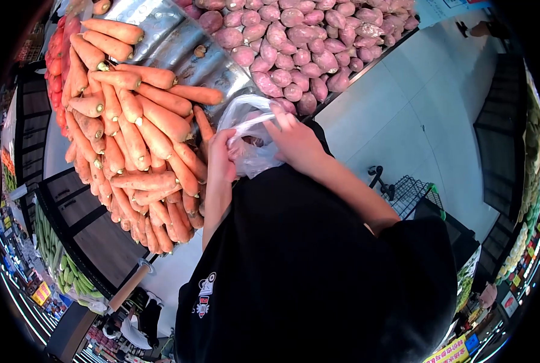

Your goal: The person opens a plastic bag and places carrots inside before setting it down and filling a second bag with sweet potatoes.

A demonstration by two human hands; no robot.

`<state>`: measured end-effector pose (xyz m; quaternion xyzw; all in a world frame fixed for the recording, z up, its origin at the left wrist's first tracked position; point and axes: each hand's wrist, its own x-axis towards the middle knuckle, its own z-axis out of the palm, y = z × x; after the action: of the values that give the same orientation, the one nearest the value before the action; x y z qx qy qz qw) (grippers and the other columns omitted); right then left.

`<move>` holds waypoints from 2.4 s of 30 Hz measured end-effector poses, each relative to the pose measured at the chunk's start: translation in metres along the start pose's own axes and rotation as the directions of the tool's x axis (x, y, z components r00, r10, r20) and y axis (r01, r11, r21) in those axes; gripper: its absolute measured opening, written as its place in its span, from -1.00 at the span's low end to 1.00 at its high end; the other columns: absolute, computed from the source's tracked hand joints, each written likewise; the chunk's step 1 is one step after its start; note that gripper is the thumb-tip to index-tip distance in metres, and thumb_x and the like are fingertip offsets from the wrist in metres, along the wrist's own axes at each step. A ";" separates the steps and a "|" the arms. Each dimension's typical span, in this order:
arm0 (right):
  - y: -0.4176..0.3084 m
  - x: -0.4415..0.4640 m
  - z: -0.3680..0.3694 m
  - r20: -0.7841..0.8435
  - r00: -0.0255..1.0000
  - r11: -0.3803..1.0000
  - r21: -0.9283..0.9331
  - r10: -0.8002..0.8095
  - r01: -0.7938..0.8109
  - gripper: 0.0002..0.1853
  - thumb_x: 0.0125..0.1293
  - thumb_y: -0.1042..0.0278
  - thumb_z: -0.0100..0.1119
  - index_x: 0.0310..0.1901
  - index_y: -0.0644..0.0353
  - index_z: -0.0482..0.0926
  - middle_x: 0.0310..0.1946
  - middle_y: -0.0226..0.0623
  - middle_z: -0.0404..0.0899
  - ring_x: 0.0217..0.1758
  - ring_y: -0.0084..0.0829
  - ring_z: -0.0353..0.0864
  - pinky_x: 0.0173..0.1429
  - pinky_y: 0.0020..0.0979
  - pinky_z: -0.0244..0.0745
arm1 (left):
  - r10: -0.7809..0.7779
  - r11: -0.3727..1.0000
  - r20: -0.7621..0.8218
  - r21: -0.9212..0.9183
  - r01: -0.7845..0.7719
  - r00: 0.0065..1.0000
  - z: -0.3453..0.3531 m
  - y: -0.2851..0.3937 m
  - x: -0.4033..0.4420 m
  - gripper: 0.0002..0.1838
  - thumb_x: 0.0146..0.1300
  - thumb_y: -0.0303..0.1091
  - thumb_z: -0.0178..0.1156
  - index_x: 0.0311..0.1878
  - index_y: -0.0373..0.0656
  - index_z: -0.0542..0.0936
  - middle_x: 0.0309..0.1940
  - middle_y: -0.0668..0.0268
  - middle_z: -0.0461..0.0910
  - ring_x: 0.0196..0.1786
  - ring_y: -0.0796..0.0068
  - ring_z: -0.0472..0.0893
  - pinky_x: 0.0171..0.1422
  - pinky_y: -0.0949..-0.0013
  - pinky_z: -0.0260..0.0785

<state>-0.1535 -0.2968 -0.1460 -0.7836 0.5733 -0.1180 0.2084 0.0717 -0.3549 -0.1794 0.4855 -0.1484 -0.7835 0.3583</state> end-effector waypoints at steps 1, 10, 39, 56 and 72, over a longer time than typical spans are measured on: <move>-0.004 0.000 -0.003 0.011 1.000 1.000 0.015 0.009 -0.009 0.00 -0.06 0.35 0.69 0.47 0.20 0.38 0.62 0.19 0.16 0.47 0.11 0.49 0.32 -0.09 0.66 | -0.037 0.995 -0.037 -0.093 0.033 0.999 0.006 0.003 -0.004 -0.85 0.42 -0.38 0.25 -0.26 -0.24 0.64 -0.53 0.47 0.49 -0.54 0.61 0.43 -0.43 0.47 0.20; -0.020 0.019 -0.008 -0.450 0.885 0.925 0.273 -0.119 0.263 -0.59 0.15 0.59 0.50 0.06 0.11 0.73 0.11 -0.24 0.66 0.04 -0.20 0.79 0.03 -0.25 0.76 | 0.204 0.948 0.107 0.226 -0.224 0.973 0.002 0.015 -0.007 -0.75 0.55 -0.29 0.30 -0.27 -0.19 0.57 -0.48 0.55 0.48 -0.50 0.61 0.43 -0.40 0.44 0.20; 0.022 0.021 -0.012 -0.009 0.958 0.912 0.308 0.285 -0.269 -0.19 0.44 -0.38 0.23 0.46 0.13 0.51 0.25 0.00 0.61 0.29 0.05 0.63 0.40 -0.05 0.54 | 0.680 -0.429 0.501 0.864 -0.263 0.535 0.004 0.037 -0.084 -0.46 0.07 -0.42 0.45 0.18 -0.18 0.59 0.41 -0.03 0.48 0.42 -0.17 0.49 0.54 -0.17 0.34; -0.009 0.029 0.018 0.038 0.999 0.866 0.499 -0.031 0.008 0.29 0.19 -0.10 0.66 0.68 0.42 0.00 0.48 0.28 0.29 0.54 0.16 0.36 0.60 -0.15 0.32 | 0.651 0.458 0.299 0.577 -0.676 0.697 0.013 0.022 -0.072 -0.80 0.26 -0.61 0.40 -0.08 -0.24 0.63 0.03 0.22 0.64 0.02 0.37 0.62 0.04 0.38 0.46; -0.025 0.078 0.043 -0.149 0.957 0.370 0.928 0.249 0.048 -0.76 0.25 0.61 0.25 -0.03 0.26 0.67 -0.14 -0.37 0.74 -0.04 -0.52 0.69 0.12 -0.39 0.60 | 0.708 -0.163 0.514 0.786 -0.597 0.484 0.026 0.051 -0.117 -0.02 0.25 -0.29 0.59 0.63 -0.29 0.25 0.54 -0.10 0.33 0.54 -0.12 0.42 0.59 0.08 0.34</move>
<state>-0.0897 -0.3566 -0.1768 -0.4728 0.4784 -0.5077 0.5382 0.1019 -0.3108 -0.0608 0.4811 -0.7708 -0.2159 0.3576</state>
